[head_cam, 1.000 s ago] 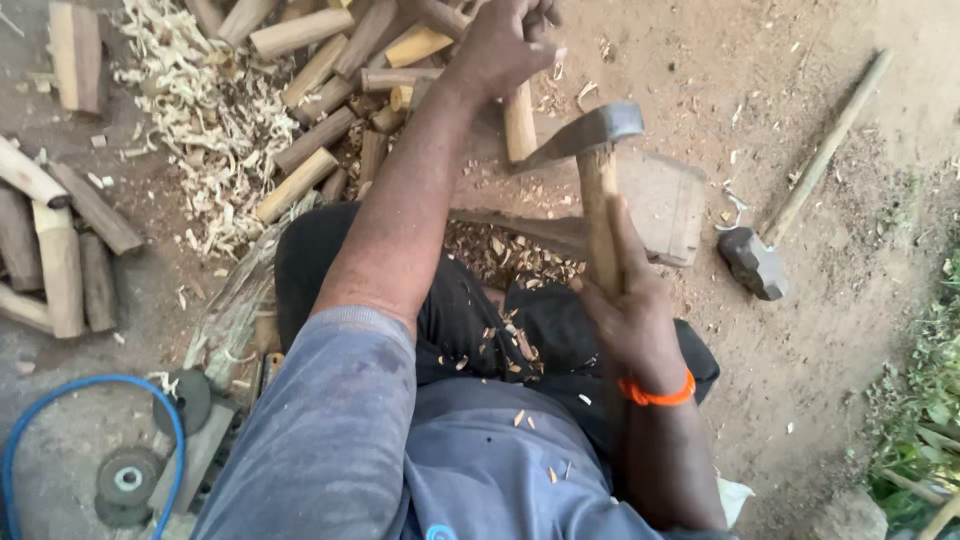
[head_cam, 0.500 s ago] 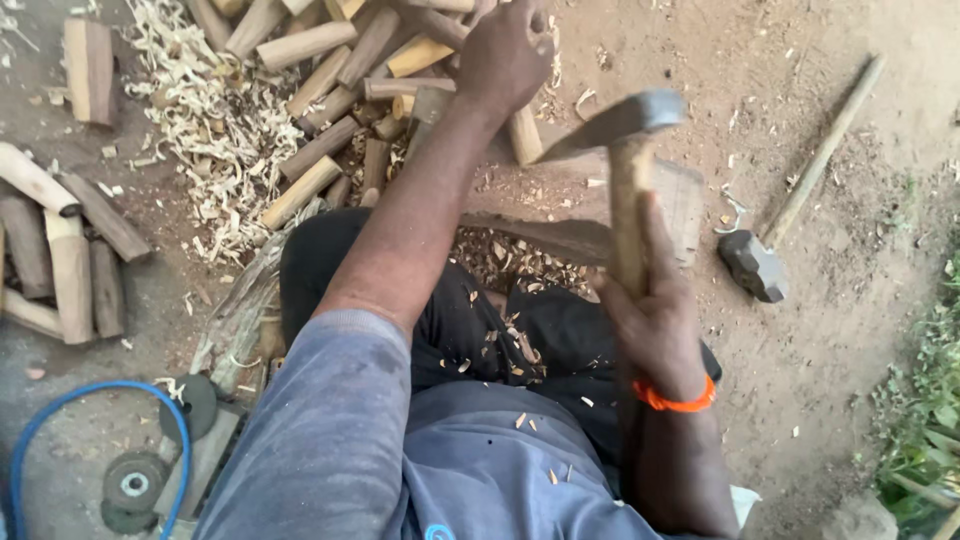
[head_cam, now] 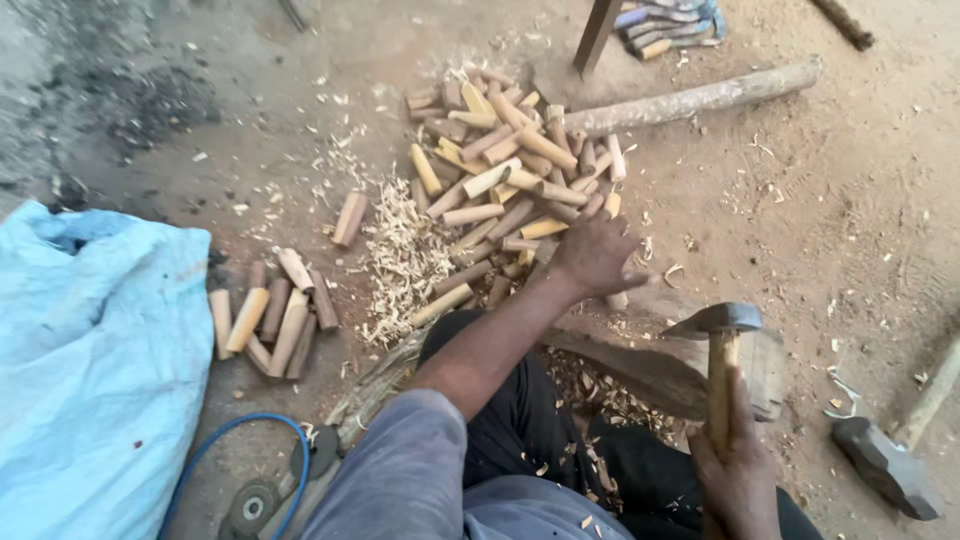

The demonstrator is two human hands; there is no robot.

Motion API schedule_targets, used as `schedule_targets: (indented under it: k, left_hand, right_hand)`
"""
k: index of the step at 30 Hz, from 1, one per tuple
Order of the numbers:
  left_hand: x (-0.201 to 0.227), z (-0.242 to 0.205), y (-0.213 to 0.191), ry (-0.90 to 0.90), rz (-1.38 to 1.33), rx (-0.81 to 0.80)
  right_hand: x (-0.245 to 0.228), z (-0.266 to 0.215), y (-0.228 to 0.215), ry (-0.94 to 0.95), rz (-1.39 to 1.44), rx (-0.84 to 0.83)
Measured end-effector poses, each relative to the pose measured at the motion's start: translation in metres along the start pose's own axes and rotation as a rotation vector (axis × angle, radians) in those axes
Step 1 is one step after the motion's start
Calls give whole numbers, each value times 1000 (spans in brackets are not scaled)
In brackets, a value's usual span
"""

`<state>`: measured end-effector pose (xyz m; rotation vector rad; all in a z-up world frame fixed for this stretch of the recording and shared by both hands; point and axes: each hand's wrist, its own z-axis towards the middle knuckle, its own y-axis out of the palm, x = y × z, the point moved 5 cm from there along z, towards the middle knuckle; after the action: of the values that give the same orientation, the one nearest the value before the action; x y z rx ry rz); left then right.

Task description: The person shapes small wooden pegs using an adze while sitting on the ground, striking each piece against a wooden block to carve away shavings.

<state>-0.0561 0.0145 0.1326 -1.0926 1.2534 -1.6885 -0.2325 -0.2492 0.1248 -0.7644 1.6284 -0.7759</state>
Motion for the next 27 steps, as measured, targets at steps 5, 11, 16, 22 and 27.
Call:
schedule_targets:
  k: [5, 11, 16, 22, 27]
  left_hand:
    - [-6, -44, -12, 160, 250, -91]
    - [-53, -76, 28, -319, -37, -251]
    - [-162, -161, 19, -651, -343, 223]
    - [-223, -317, 11, -1117, 3, -90]
    - [-210, -344, 23, -1081, -189, 19]
  right_hand:
    - [-3, 2, -1, -109, 30, 26]
    - [-1, 0, 1, -39, 84, -33]
    - [-5, -5, -2, -16, 136, -55]
    - [-15, -4, -7, -140, 214, -10]
    - [-9, -9, -7, -83, 21, 3]
